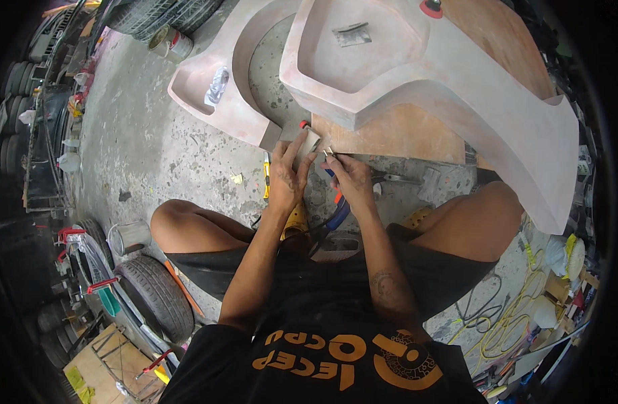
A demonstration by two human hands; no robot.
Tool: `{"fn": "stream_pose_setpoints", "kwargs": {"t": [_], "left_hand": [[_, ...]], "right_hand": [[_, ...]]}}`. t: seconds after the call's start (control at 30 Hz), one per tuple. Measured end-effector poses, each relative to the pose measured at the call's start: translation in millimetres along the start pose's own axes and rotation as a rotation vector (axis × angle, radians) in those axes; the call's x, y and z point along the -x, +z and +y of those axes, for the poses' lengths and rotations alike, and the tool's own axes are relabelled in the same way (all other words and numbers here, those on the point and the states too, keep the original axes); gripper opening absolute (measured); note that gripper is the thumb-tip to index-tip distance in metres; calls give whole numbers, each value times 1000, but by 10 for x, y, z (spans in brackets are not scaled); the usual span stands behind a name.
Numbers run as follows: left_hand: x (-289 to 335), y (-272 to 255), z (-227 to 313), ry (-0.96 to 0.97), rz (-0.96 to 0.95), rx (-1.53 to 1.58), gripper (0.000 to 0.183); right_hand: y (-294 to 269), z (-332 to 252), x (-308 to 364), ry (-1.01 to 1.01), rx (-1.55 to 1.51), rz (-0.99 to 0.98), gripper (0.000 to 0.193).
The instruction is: Modifying and refining a plastic car body component using a heat gun and an electric drill.
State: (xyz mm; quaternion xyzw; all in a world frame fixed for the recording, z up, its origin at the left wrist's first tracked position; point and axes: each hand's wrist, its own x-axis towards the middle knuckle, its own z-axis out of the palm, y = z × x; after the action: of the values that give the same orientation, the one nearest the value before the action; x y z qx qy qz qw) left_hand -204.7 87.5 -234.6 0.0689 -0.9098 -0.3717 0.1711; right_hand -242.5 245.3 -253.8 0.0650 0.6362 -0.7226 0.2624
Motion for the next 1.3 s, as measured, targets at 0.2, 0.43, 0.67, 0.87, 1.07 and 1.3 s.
{"fn": "stream_pose_setpoints", "kwargs": {"t": [0.2,0.43,0.67,0.87,1.07,1.3], "left_hand": [[-30,6,28,-175,-89,49,42],[-11,-131,-62,-202,2,181,41],[45,-269,-13,-188,30,194,39],[92,-264,-30,-188,4,145,40],[31,-204,116,-149,-74,12,41],[-39,39,61,56,-21,-58,38]], "right_hand": [[-148,24,-27,-6,200,-5,36],[-170,-11,100,206,-484,-141,27],[-71,-86,107,126,-305,-107,35],[59,159,12,-167,36,228,28],[33,363,-110,-498,254,303,24],[-20,211,-69,-456,252,241,21]]}}
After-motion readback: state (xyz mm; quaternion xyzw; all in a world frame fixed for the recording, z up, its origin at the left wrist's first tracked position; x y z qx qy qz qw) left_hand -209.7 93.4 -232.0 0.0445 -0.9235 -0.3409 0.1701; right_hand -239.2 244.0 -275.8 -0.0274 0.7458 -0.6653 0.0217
